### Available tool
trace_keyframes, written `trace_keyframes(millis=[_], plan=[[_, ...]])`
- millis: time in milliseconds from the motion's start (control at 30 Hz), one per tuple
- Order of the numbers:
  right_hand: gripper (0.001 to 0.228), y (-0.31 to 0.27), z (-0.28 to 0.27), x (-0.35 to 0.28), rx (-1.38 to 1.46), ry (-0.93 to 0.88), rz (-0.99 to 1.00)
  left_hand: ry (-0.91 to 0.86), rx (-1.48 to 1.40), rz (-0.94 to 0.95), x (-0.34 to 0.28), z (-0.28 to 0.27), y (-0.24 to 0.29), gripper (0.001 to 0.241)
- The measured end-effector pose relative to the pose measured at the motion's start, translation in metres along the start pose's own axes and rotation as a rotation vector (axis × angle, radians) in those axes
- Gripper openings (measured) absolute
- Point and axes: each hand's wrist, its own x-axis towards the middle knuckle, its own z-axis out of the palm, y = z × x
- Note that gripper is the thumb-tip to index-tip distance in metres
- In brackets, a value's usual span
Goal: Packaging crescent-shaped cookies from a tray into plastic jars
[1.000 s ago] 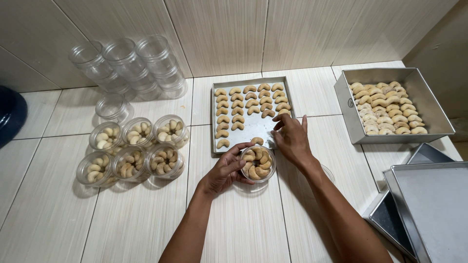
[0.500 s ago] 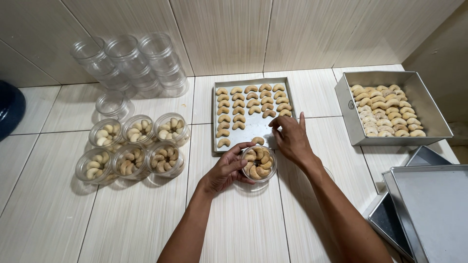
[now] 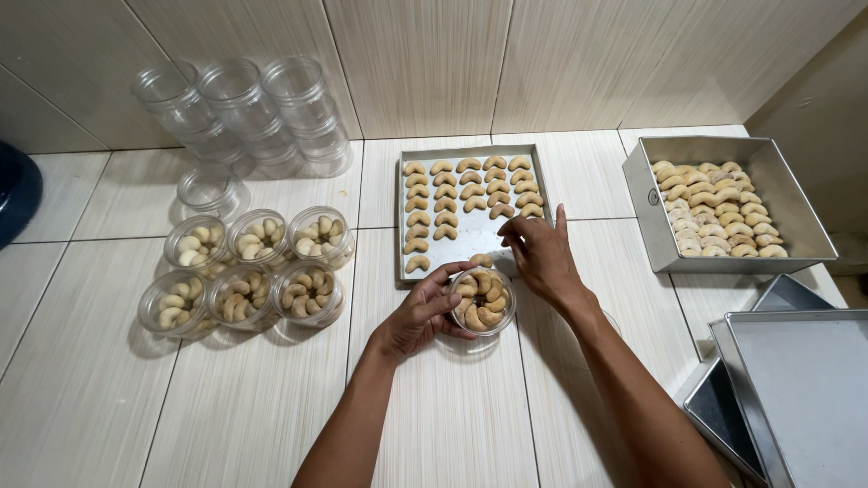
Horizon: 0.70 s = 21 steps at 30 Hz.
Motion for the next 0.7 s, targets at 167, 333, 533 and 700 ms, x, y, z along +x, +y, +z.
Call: trace_keyframes(millis=[167,333,533,700], plan=[[0.012,0.003,0.008,0.0,-0.009,0.019,-0.016,0.009,0.013,-0.003,0.0,-0.002,-0.001,0.06],[0.02,-0.006,0.004,0.0,-0.035,0.021,-0.045,0.007,0.008,0.004,0.001,-0.004,-0.003,0.061],[0.024,0.001,0.009,-0.001,-0.041,0.03,-0.049,-0.001,0.0,0.0,0.002,-0.006,-0.003,0.062],[0.019,-0.009,0.001,-0.003,-0.019,0.023,-0.039,-0.01,0.007,0.007,0.004,-0.008,-0.006,0.063]])
